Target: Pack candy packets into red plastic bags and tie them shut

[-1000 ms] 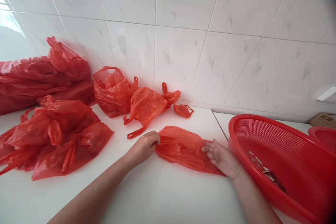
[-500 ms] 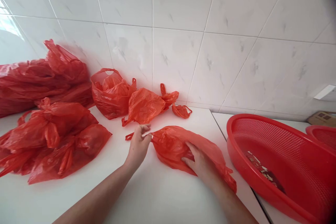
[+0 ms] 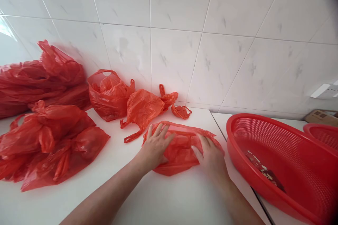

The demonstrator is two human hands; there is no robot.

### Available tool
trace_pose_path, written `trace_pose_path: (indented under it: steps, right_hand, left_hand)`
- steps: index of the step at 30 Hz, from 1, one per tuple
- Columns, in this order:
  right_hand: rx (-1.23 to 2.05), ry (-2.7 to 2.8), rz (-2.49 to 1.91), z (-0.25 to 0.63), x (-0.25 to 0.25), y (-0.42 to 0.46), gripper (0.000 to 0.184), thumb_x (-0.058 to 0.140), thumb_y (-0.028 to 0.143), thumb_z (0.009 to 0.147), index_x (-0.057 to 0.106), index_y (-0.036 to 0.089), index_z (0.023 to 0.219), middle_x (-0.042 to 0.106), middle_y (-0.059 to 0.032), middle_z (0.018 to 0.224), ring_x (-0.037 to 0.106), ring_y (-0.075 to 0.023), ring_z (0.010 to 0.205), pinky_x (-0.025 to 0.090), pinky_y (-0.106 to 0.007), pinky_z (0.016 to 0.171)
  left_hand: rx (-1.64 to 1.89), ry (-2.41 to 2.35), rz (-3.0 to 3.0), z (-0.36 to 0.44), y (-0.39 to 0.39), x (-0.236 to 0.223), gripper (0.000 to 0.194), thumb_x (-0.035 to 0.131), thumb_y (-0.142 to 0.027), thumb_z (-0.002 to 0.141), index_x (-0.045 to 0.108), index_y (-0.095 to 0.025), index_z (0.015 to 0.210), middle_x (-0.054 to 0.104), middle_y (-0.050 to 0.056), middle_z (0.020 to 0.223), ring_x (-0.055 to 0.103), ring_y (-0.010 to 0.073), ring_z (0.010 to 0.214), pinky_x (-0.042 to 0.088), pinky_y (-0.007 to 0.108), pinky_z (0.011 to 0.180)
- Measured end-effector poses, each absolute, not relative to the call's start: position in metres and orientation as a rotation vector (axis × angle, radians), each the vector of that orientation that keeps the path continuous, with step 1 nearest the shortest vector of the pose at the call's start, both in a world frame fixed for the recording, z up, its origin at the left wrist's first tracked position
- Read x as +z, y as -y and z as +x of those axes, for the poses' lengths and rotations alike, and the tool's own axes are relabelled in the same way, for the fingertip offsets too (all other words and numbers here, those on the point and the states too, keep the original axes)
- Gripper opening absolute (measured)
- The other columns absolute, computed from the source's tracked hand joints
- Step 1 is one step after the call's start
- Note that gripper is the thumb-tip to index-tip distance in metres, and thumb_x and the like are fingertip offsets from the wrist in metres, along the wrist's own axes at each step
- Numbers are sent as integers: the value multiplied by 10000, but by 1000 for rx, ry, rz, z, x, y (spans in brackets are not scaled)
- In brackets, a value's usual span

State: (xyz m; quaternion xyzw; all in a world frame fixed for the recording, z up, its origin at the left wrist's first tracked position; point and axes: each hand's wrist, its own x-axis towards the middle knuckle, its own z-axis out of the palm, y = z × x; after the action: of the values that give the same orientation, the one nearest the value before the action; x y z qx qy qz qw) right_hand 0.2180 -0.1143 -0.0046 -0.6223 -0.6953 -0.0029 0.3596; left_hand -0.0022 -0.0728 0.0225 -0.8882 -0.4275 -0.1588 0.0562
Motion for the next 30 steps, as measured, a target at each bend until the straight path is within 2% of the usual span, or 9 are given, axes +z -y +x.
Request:
trace_pose_path:
  steps: [2,5,8,11,18,21,26,28,30]
  right_hand:
    - [236,1687,-1663,226,-11,105,512,481,437,860,452,195,1311,582,-136,1222,553,-300,1105,458,-464,876]
    - [573,1442,-1639,234,-17,93,404,550,456,801,569,236,1139,639,-71,1090,600,-253,971,469,-388,809]
    - [750,1287,-1591,239,-19,86,263,582,468,759,640,216,807,652,-9,736,593,-182,647,453,-293,587]
    - [824,1177,-1563,244,-21,85,325,560,505,759,596,194,672,501,41,466,462,-133,425,362,-251,419]
    - [830,899,-1368,244,-16,92,413,581,548,728,594,185,925,657,-37,848,610,-162,662,521,-282,571]
    - [782,894,-1396,228,0,107,388,580,492,759,582,194,1008,648,-50,938,636,-187,813,542,-308,708]
    - [433,1407,-1407,207,54,170,231,534,365,831,604,259,1024,596,-56,1148,596,-203,1000,527,-312,788]
    - [188,1560,-1364,221,83,193,222,573,355,804,628,279,1005,570,-51,1208,565,-223,1074,519,-317,811]
    - [69,1510,-1572,250,110,202,260,585,401,786,639,292,1015,615,-51,1142,620,-220,959,529,-311,737]
  left_hand:
    - [-460,1311,-2743,-6,67,19,797,777,-261,538,459,-255,1269,345,174,1432,274,380,1331,131,616,1077]
    - [-485,1327,-2831,-11,60,12,835,755,-289,543,436,-244,1313,357,163,1424,308,367,1313,179,570,1089]
    - [-544,1421,-2972,-14,54,2,862,759,-337,552,423,-252,1341,383,134,1415,350,345,1290,275,516,1076]
    - [-714,1468,-3096,-18,50,-4,873,775,-344,566,407,-272,1355,413,93,1397,391,310,1267,374,447,1040]
    - [-1248,1256,-2720,-23,60,4,207,514,-264,872,599,-228,1058,559,70,1128,539,207,1060,456,391,943]
    - [-1182,1326,-2638,-31,75,-1,239,514,-292,877,585,-251,1102,469,87,1284,459,260,1190,432,455,977]
    - [-1109,1633,-2652,-47,89,-18,568,547,-444,848,359,-326,1371,112,87,1526,241,356,1363,411,535,995]
    - [-1093,1711,-2701,-51,86,-22,620,543,-471,843,305,-341,1401,64,79,1538,259,352,1361,418,516,999]
    - [-1053,1744,-2723,-52,80,-25,623,541,-459,843,299,-349,1407,109,75,1532,288,341,1351,403,512,1015]
